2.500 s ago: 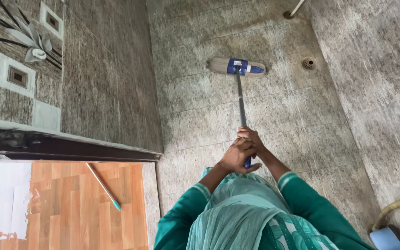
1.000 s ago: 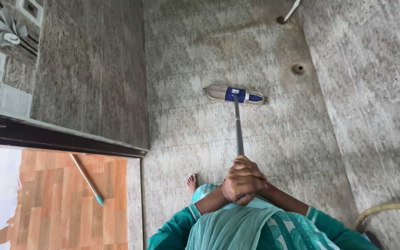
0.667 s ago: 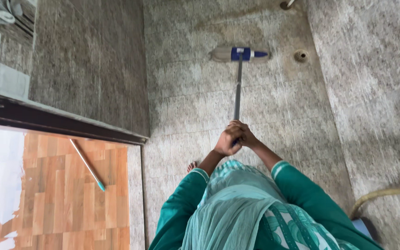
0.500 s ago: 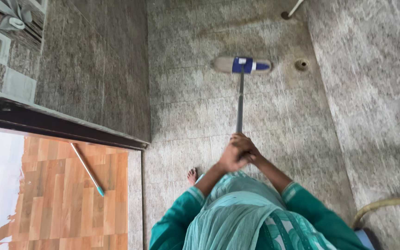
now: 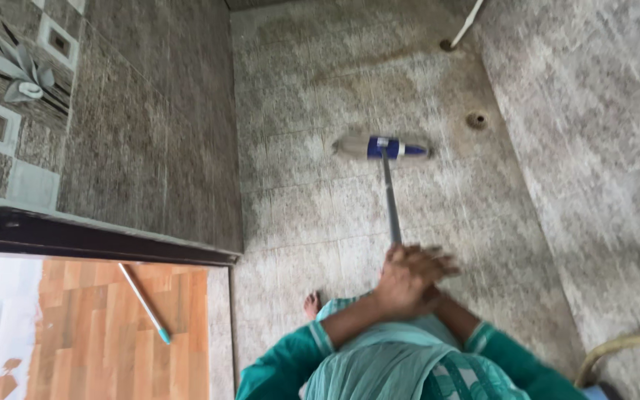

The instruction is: The person cleans the tiled floor of a bathroom by using a floor squeegee to push water toward a drain.

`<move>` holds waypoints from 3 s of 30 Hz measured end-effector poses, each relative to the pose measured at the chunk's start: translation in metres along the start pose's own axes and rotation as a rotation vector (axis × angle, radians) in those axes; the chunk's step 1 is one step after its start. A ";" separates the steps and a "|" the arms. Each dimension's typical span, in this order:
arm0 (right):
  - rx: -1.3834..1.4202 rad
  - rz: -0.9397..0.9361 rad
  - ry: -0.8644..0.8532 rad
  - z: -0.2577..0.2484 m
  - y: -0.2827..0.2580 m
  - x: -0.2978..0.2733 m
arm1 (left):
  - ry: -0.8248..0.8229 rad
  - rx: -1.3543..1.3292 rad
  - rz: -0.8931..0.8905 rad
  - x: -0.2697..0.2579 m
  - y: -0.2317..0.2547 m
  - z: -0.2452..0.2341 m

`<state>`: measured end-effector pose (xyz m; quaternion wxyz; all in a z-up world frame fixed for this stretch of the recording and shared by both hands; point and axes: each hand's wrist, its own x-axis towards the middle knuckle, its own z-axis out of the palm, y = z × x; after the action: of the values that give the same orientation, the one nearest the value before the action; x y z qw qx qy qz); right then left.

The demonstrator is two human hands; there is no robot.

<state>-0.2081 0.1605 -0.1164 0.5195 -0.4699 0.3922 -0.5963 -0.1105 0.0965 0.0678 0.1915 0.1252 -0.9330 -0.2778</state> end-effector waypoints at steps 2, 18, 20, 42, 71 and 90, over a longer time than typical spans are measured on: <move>0.042 -0.032 -0.006 -0.015 0.026 0.026 | 0.070 -0.001 -0.061 -0.002 -0.040 0.031; -0.007 -0.002 -0.144 -0.004 0.002 0.010 | 0.221 0.045 -0.232 -0.021 -0.002 -0.003; -0.094 -0.009 -0.175 -0.014 -0.022 0.010 | 0.226 -0.012 -0.221 0.002 0.014 -0.026; 0.126 -0.070 -0.161 -0.162 0.099 0.275 | 0.318 -0.080 0.021 0.185 -0.241 -0.033; -0.184 -0.019 -0.004 -0.306 0.050 0.362 | 0.137 -0.331 0.039 0.339 -0.329 -0.023; -0.316 -0.102 -0.250 -0.451 0.101 0.434 | 0.074 -0.075 -0.209 0.411 -0.424 0.161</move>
<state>-0.6269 -0.2926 -0.2599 0.4530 -0.6354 0.3889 -0.4898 -0.4933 -0.3130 -0.1790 0.2002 0.2246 -0.8961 -0.3262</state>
